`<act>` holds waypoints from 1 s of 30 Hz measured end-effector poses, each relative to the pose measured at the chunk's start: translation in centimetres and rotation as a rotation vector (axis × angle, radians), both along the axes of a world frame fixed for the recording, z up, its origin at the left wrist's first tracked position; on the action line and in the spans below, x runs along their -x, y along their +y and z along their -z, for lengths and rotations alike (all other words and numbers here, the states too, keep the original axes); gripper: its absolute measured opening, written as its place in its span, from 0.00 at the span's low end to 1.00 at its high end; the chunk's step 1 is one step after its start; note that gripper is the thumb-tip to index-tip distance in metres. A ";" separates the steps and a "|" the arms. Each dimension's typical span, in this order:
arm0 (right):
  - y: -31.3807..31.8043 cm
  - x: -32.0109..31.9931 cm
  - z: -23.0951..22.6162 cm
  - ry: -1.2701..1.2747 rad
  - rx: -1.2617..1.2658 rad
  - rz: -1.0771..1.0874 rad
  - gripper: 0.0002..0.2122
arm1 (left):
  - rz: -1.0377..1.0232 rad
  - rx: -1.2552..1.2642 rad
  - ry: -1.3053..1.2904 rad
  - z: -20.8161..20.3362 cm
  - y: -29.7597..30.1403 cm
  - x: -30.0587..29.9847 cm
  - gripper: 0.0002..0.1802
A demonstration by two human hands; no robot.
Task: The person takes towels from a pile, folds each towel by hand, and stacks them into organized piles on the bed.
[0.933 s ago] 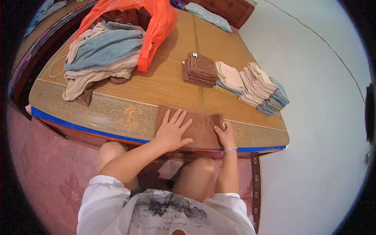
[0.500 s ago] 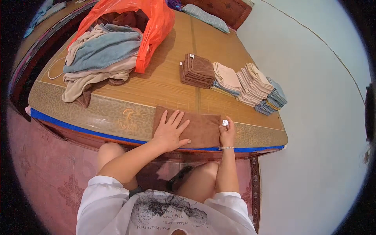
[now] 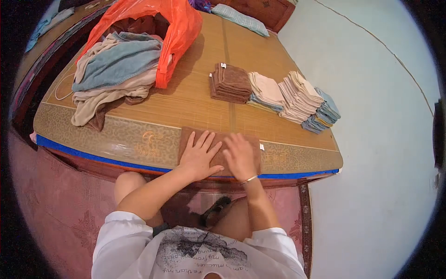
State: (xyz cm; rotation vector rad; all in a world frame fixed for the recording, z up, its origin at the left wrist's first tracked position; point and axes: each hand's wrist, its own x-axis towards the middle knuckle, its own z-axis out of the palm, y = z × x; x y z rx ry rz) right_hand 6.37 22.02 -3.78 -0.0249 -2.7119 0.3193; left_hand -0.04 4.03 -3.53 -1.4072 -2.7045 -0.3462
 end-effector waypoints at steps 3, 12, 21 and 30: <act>-0.7 0.0 -0.1 -0.187 -0.135 -0.020 0.27 | 0.001 0.023 -0.022 -0.5 -0.2 0.0 0.43; 1.8 -0.1 0.1 -0.155 -0.129 0.105 0.32 | -0.228 -0.021 -0.054 -0.3 -2.2 1.3 0.48; 1.6 -0.1 0.5 -0.113 -0.137 0.093 0.31 | -0.070 -0.161 0.069 -2.4 -0.8 -0.3 0.48; 1.5 0.0 0.3 -0.138 -0.118 0.089 0.31 | 0.021 -0.080 0.003 -0.1 0.6 -0.3 0.44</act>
